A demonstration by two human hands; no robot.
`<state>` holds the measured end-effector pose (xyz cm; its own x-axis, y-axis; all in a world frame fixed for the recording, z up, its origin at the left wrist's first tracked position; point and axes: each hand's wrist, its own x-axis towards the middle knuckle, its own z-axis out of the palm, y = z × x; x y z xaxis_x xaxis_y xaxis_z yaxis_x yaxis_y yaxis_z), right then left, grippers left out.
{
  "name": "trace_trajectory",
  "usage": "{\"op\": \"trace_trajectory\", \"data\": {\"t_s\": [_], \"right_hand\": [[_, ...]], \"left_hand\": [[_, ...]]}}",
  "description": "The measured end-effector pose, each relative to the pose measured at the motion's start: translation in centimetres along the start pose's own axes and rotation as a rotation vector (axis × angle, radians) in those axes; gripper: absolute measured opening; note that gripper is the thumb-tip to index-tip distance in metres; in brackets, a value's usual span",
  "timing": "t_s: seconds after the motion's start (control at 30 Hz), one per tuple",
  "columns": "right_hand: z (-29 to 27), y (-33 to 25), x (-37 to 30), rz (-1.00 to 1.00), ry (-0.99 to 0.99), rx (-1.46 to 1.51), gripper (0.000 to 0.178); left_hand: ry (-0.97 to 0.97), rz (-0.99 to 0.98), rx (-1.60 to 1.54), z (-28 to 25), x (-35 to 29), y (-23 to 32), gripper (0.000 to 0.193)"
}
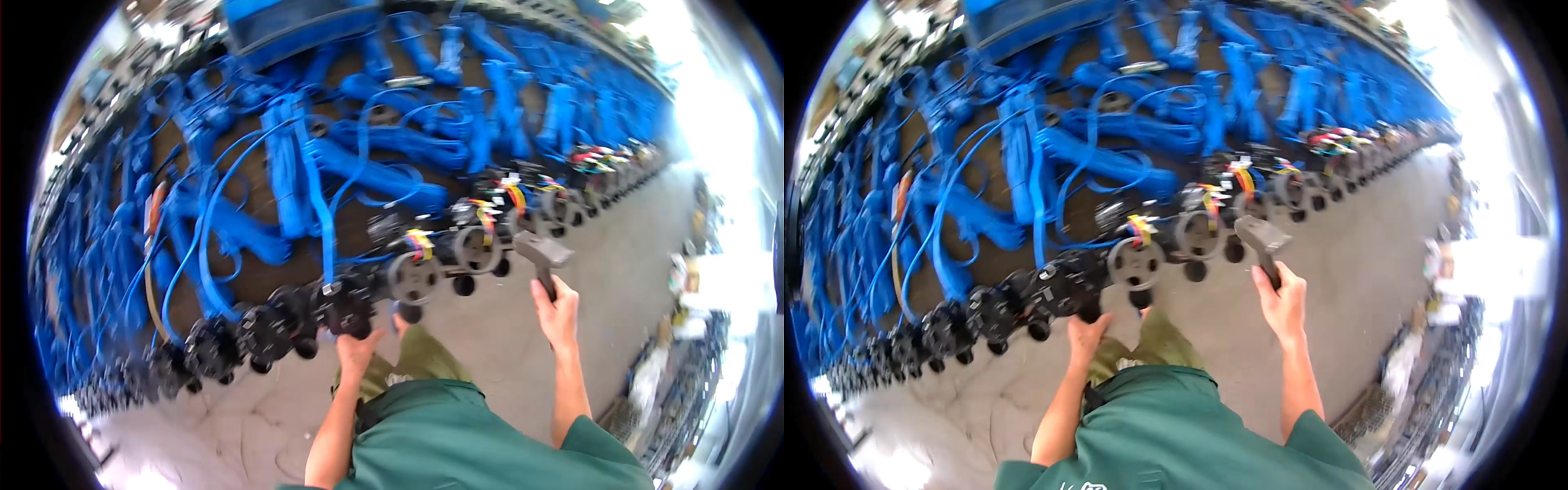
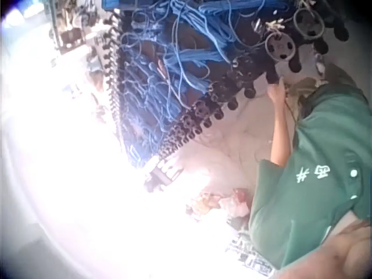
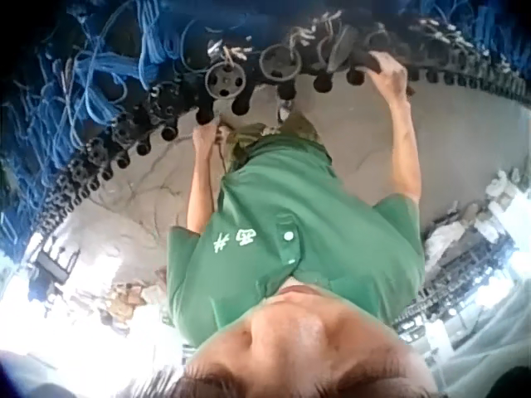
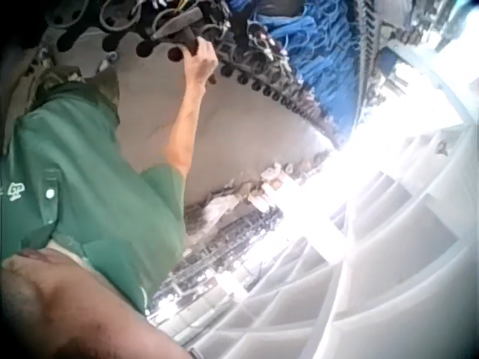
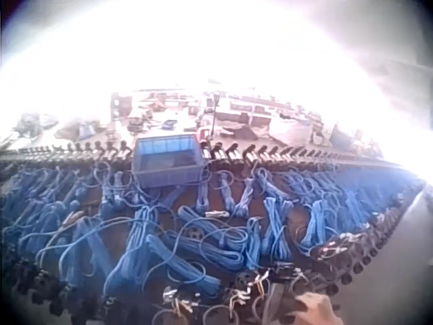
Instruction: The person assembles water pump components by placing a black cap onto a motor housing and securing it using a hammer to tap it into place.
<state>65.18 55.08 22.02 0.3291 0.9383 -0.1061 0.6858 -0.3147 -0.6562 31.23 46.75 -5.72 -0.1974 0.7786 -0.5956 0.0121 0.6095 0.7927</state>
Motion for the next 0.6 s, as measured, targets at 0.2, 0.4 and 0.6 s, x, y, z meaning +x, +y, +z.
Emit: {"op": "trace_trajectory", "data": {"t_s": [0.2, 0.4, 0.6], "right_hand": [[-4.9, 6.2, 5.6, -0.162, 0.176, -0.343, 0.040], [-4.8, 12.0, 15.2, -0.645, 0.007, -0.357, 0.049], [-6.1, 10.3, 22.5, -1.038, -0.156, -0.323, 0.052]], "left_hand": [[0.392, 0.278, -0.151, 5.2, 2.2, -3.3, 0.027], [0.250, -0.188, -0.196, 3.2, -1.6, 4.0, 0.037], [0.071, 0.000, 0.436, 4.7, -9.1, 16.3, 0.041]]}}
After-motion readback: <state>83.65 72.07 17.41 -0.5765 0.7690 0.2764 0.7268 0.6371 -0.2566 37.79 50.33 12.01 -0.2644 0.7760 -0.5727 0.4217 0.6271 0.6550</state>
